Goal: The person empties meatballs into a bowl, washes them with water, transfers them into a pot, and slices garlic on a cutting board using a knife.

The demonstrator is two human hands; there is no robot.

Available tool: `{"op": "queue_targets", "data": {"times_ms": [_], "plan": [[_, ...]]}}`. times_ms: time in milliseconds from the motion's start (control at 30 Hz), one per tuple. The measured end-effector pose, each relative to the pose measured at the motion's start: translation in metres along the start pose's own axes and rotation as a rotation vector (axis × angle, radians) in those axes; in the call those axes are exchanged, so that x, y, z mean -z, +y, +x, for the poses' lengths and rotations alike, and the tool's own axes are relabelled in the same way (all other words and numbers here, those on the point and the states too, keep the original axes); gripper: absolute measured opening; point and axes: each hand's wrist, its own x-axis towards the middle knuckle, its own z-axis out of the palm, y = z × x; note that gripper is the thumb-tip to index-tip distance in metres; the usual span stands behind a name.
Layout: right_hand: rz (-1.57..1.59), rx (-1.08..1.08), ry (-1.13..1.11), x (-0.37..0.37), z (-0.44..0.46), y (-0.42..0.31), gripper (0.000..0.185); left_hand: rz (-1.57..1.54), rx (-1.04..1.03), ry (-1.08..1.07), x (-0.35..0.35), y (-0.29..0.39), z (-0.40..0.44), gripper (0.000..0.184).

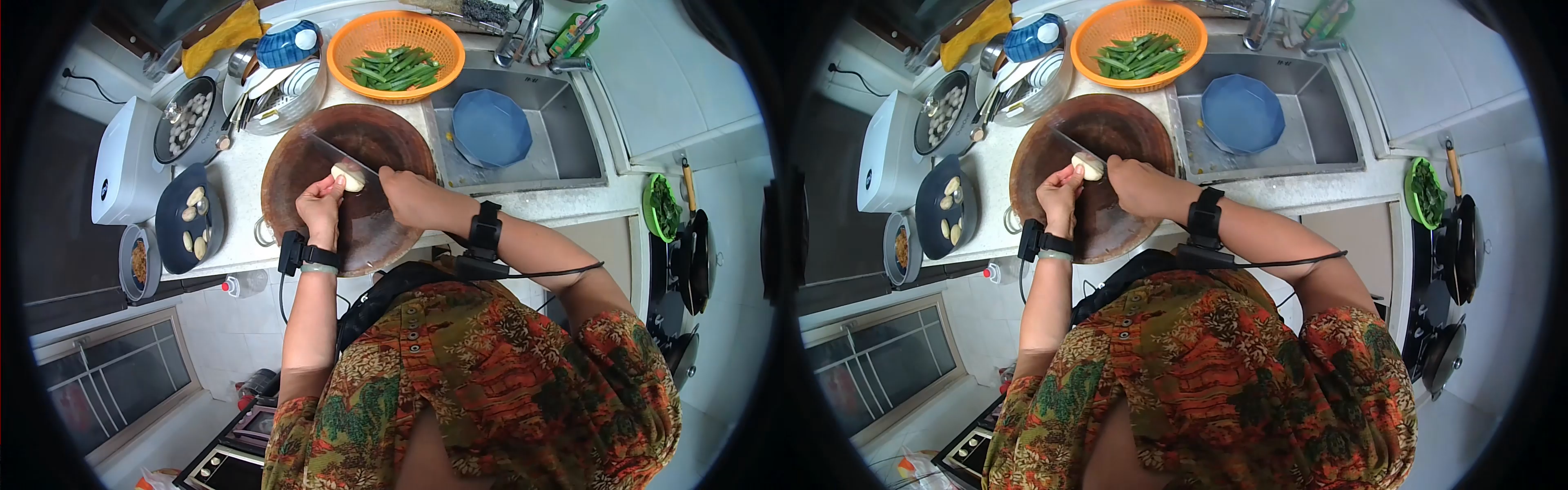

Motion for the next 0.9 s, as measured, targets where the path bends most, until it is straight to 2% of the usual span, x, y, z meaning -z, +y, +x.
{"op": "queue_targets", "data": {"times_ms": [267, 367, 533, 800, 867, 900], "plan": [[-0.012, 0.025, -0.021, -0.003, 0.022, 0.002, 0.02, -0.015, 0.028, -0.003, 0.001, 0.001, -0.001, 0.024], [-0.013, -0.027, -0.061, -0.013, 0.03, 0.0, 0.021, -0.026, 0.013, -0.014, 0.001, -0.002, -0.002, 0.025], [0.054, -0.017, 0.041, -0.042, 0.048, 0.009, 0.022, -0.048, -0.041, -0.044, 0.004, -0.004, -0.001, 0.025], [0.072, -0.037, 0.127, -0.041, 0.039, 0.019, 0.016, -0.033, 0.038, -0.089, 0.029, 0.007, -0.009, 0.029], [0.098, 0.035, 0.249, -0.038, 0.03, 0.025, 0.014, -0.083, 0.051, -0.082, 0.037, 0.006, -0.01, 0.03], [0.1, 0.037, 0.242, -0.035, 0.025, 0.028, 0.014, -0.13, 0.066, -0.077, 0.041, 0.006, -0.012, 0.03]]}}
